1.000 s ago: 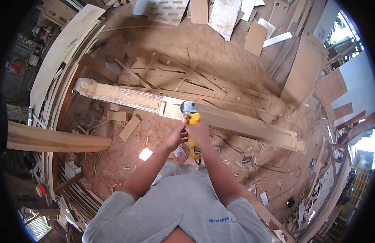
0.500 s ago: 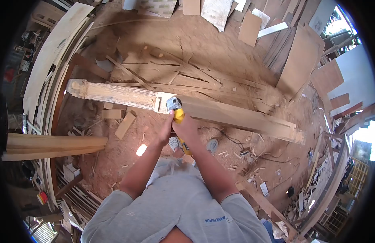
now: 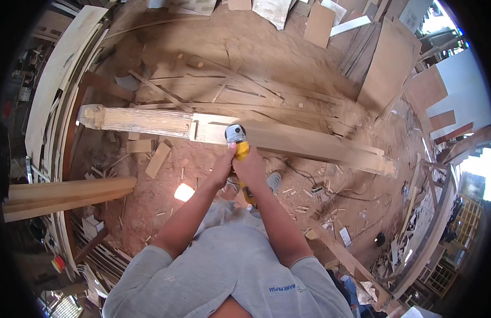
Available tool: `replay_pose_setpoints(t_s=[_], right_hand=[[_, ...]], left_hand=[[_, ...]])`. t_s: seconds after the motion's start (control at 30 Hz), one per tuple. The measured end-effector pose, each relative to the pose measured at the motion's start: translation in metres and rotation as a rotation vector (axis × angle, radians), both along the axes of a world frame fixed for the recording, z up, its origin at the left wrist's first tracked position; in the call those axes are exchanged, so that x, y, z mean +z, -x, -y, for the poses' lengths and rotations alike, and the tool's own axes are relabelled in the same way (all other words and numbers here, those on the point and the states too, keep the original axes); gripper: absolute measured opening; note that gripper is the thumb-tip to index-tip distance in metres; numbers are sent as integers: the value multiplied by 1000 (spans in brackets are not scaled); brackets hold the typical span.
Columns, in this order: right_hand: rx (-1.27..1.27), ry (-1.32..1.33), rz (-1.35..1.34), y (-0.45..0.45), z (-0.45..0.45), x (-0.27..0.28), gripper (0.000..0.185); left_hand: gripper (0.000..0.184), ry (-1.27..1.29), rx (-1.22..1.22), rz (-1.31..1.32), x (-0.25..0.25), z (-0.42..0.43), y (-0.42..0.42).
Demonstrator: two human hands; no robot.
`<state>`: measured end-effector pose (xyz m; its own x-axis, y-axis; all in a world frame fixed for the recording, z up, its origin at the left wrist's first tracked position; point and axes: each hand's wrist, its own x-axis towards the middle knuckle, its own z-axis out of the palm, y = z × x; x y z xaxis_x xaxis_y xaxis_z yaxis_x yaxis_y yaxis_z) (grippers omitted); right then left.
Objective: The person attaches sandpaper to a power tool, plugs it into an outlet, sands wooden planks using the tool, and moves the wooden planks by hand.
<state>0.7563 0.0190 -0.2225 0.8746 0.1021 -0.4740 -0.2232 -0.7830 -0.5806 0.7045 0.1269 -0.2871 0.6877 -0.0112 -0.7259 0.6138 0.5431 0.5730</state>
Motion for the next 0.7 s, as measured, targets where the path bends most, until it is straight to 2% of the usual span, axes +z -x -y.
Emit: replay_pose_setpoints(t_s=[0.27,0.53,0.7], right_hand=[[-56,56,-18,-3,46,-12,61],[-126,89,-26,-14,93,11,61],[-159,70,-16,-21,133,9,64]], left_hand=[[77,-42,-77,-1,18,40,-12],[79,-43,-183,7,36,85,-30],[81,-35,-233,7,24,123,-41]])
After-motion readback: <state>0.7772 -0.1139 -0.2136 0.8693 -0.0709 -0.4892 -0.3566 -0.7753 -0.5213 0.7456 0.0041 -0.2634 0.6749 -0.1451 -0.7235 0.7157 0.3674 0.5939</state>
